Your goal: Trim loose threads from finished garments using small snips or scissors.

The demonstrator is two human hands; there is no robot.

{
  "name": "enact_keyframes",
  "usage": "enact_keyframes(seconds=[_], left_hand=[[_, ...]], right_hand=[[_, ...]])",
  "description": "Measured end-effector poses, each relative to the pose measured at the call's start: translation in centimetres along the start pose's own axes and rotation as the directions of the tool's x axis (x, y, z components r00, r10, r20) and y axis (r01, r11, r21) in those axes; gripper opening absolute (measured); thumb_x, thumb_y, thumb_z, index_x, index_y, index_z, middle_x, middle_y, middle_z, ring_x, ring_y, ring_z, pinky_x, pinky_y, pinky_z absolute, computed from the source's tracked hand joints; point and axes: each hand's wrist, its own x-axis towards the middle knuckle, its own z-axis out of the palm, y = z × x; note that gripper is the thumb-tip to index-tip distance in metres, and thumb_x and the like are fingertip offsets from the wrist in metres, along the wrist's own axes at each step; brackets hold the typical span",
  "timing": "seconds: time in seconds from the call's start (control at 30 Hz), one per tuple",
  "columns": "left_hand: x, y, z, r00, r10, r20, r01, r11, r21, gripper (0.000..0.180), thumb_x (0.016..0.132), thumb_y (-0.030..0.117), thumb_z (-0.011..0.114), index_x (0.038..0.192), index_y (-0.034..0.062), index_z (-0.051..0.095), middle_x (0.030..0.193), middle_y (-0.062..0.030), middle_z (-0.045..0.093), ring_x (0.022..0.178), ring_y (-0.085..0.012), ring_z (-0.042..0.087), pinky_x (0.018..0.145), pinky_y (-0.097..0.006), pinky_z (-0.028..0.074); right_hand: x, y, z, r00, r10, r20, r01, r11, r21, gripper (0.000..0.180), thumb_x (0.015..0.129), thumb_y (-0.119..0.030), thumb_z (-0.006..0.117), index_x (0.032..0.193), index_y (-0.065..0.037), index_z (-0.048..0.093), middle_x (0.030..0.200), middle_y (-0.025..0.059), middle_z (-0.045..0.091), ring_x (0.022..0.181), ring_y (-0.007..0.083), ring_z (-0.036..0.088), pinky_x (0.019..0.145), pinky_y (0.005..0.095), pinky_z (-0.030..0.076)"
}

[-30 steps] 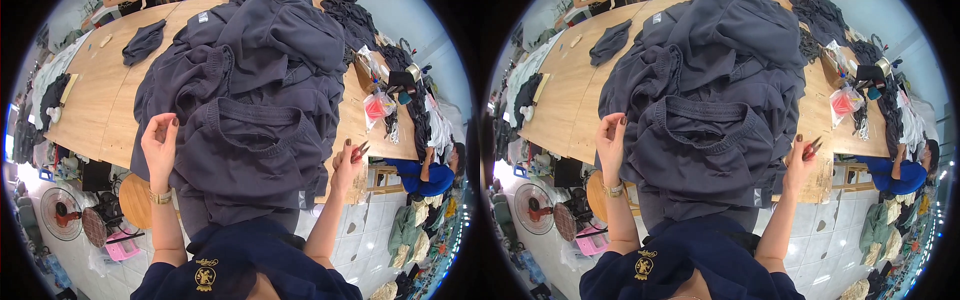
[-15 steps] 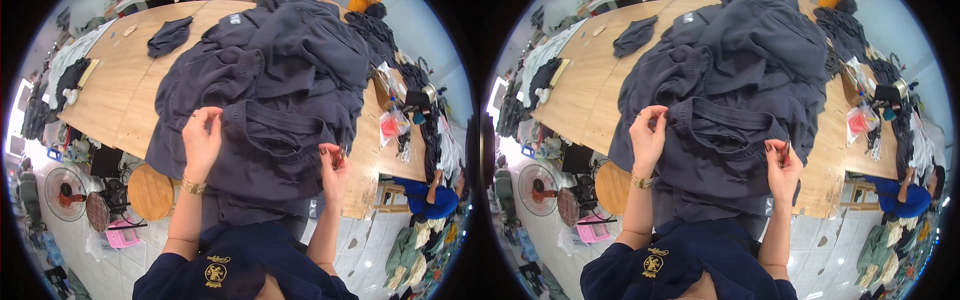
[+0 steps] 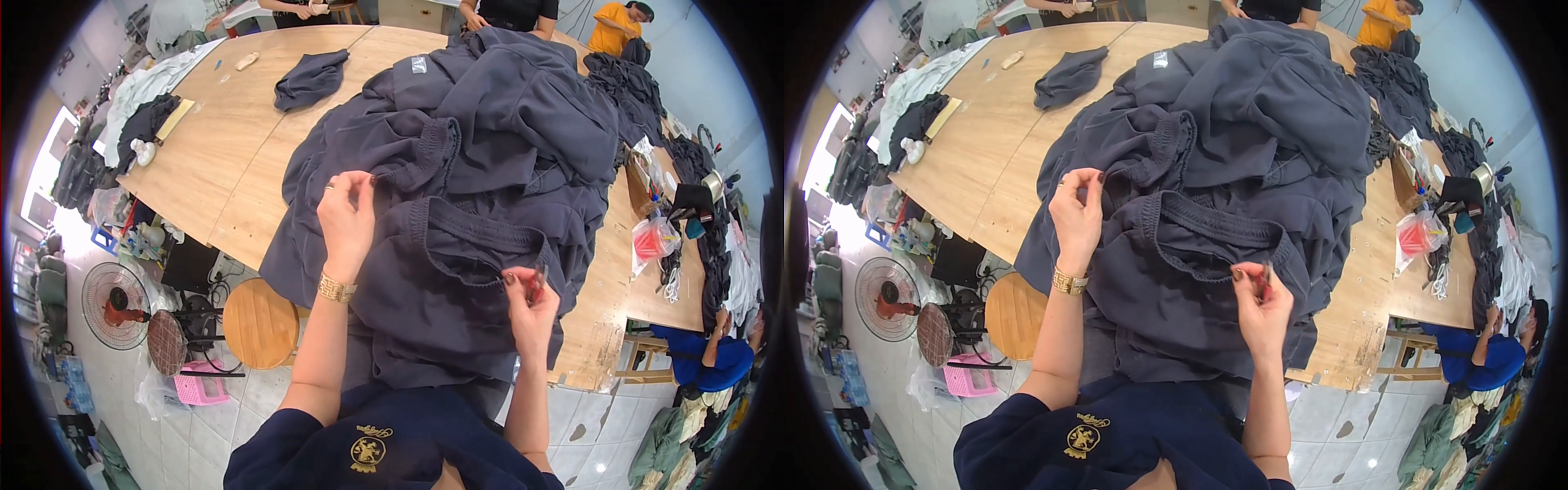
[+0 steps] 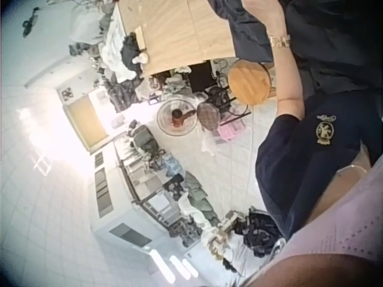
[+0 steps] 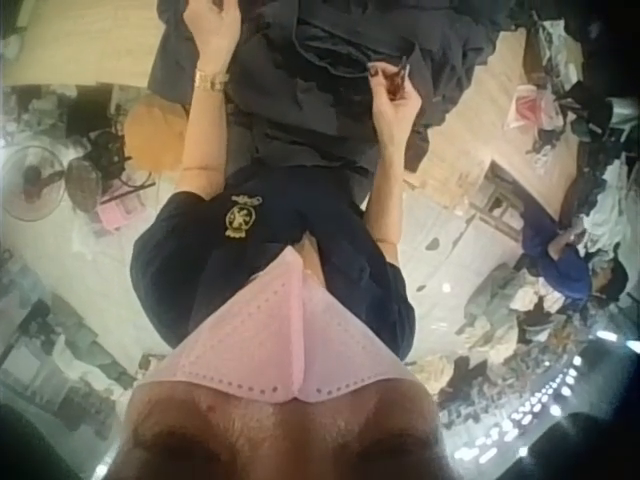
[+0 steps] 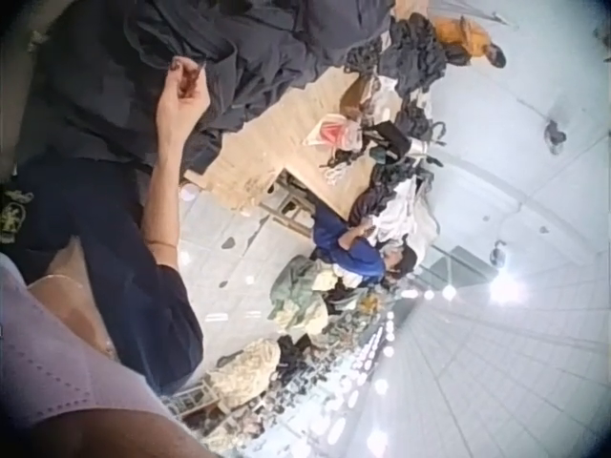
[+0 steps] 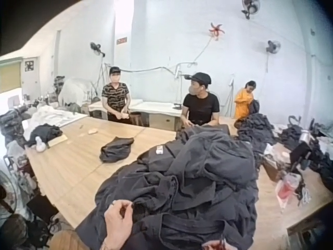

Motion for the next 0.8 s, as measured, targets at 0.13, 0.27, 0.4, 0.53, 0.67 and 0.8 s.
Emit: enact_keyframes(seconds=[0.13,0.27,0.4,0.53,0.67,0.8], left_hand=[[0.1,-0.1,-0.6,0.996,-0.083,-0.035,0.080,0.993,-0.089,0.013,0.088,0.013,0.060,0.085,0.0006,0.059,0.076,-0.0122,0.058,0.067,-0.0251,0.058,0.064,-0.032,0.045],[-0.6,-1.0,-1.4,0.993,-0.075,0.095,0.077,0.997,-0.011,0.017,0.088,0.015,0.061,0.082,0.0003,0.056,0.077,-0.0133,0.059,0.069,-0.0285,0.057,0.064,-0.035,0.045],[-2.8,-1.6,-1.6,0.975,0.052,0.216,-0.067,0.996,0.060,0.025,0.077,0.014,0.071,0.096,0.0018,0.061,0.095,-0.0110,0.064,0.086,-0.0229,0.062,0.076,-0.031,0.048],[-6.2,-1.8,-0.4,0.950,0.006,0.312,-0.003,1.000,-0.008,0.025,0.075,0.006,0.071,0.099,0.0035,0.062,0.080,-0.0090,0.059,0.069,-0.0197,0.057,0.065,-0.029,0.048],[-8.9,2.4,-1.0,0.988,0.031,0.149,-0.011,0.991,-0.134,0.020,0.073,-0.003,0.068,0.091,0.0041,0.064,0.074,-0.0060,0.054,0.067,-0.0198,0.054,0.062,-0.029,0.046],[-9.5,3.4,-1.1,0.933,0.354,0.060,-0.343,0.927,-0.150,0.024,0.067,-0.006,0.069,0.087,0.0070,0.066,0.077,-0.0049,0.055,0.073,-0.0221,0.056,0.066,-0.030,0.046]], right_hand=[[3.3,-0.7,4.2,0.989,-0.084,0.123,0.097,0.990,-0.107,0.010,0.087,-0.008,0.061,0.087,0.002,0.062,0.064,-0.0006,0.055,0.057,0.0034,0.045,0.051,0.0198,0.035],[7.1,-0.9,8.3,0.972,-0.175,0.159,0.225,0.892,-0.393,0.033,0.084,-0.029,0.063,0.072,0.001,0.059,0.061,0.0197,0.057,0.058,0.0373,0.057,0.054,0.0378,0.044],[8.4,0.1,10.2,0.977,-0.057,0.205,0.163,0.818,-0.551,0.046,0.078,-0.045,0.065,0.071,0.000,0.062,0.069,0.0201,0.062,0.071,0.0403,0.061,0.061,0.0454,0.046],[8.2,0.9,9.4,0.975,0.030,0.221,0.091,0.850,-0.518,0.030,0.078,-0.030,0.069,0.083,-0.001,0.067,0.065,0.0102,0.063,0.060,0.0258,0.063,0.056,0.0341,0.046],[6.7,2.2,6.7,0.943,0.048,0.329,-0.041,0.999,-0.031,0.019,0.080,-0.016,0.070,0.084,0.003,0.066,0.060,0.0005,0.059,0.053,0.0104,0.054,0.051,0.0252,0.041],[4.2,0.1,4.4,0.940,0.085,0.332,-0.173,0.953,0.248,0.012,0.081,-0.006,0.069,0.086,0.003,0.063,0.063,-0.0027,0.056,0.054,0.0042,0.049,0.049,0.0194,0.037]])
